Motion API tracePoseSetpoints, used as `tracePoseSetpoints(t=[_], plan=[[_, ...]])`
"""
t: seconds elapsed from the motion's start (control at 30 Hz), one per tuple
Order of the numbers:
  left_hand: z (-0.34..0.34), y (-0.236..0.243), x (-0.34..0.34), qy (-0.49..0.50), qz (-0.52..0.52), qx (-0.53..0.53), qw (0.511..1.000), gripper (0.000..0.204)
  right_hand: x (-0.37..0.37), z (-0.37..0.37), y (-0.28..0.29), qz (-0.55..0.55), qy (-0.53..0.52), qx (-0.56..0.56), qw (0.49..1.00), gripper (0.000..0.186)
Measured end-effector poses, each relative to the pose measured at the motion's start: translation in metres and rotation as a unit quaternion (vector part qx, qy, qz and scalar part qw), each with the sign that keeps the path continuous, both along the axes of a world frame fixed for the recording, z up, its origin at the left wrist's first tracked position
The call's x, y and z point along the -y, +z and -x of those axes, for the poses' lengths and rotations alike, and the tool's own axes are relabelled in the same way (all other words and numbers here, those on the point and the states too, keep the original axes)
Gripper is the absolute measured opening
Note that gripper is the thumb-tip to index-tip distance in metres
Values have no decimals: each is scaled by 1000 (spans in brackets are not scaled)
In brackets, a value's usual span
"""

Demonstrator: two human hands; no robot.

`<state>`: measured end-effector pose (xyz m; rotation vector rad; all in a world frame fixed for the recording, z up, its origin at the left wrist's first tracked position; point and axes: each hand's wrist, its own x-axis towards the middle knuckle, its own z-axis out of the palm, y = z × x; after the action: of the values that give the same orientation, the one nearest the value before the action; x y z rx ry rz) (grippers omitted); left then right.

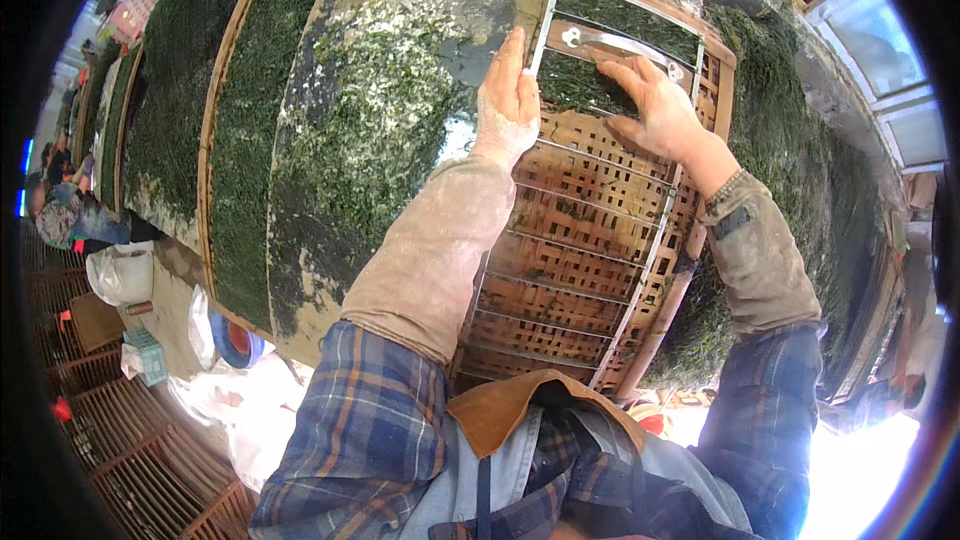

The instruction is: The person repeatedly scoops dried green leaves from a large pile and spreads them evenly into a rectangular metal tray with a grid. The person uses both hands to distribute the leaves across the tray surface.

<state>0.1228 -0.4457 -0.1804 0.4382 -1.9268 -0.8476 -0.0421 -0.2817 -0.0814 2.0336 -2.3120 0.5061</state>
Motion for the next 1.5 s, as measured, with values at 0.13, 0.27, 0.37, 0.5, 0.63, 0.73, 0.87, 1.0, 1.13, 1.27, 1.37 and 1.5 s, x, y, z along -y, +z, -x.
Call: tracePoseSetpoints(t=[0.13, 0.27, 0.37, 0.5, 0.63, 0.73, 0.87, 1.0, 1.13, 1.27, 1.37, 1.5], plan=[[1, -2, 1, 1, -9, -12, 1000, 53, 14, -14, -21, 77, 82, -75, 991, 55], [0, -4, 3, -9, -12, -21, 1000, 54, 54, -26, -46, 33, 2, 46, 998, 18], [0, -2, 4, -12, 14, -36, 999, 54, 71, -25, -51, 37, -160, 131, 978, 20], [2, 5, 0, -19, 67, 52, 996, 68, 76, -33, -42, -15, -206, 129, 970, 20], [3, 14, -9, -39, 205, 249, 946, 84, 42, -23, -21, 33, -145, 138, 979, 29], [6, 16, -16, -6, 241, 323, 915, 89, -17, -13, -22, 128, -75, -9, 989, 39], [7, 16, -19, 7, 245, 358, 901, 84, -60, -12, -46, 36, -38, -156, 986, 49], [9, 16, -18, 11, 245, 372, 895, 83, -49, 4, -28, 32, -46, -99, 993, 32], [9, 17, -16, 13, 230, 364, 902, 86, -3, 37, 5, 157, -66, -97, 981, 26], [9, 16, -14, 13, 212, 322, 923, 89, 30, 65, 3, -9, -161, 143, 977, 46], [9, 14, -13, 16, 211, 304, 929, 90, 15, 95, 26, 85, -200, 181, 959, 53], [10, 9, -13, 17, 232, 324, 917, 89, -25, 81, 28, 140, -115, 278, 943, 31]])
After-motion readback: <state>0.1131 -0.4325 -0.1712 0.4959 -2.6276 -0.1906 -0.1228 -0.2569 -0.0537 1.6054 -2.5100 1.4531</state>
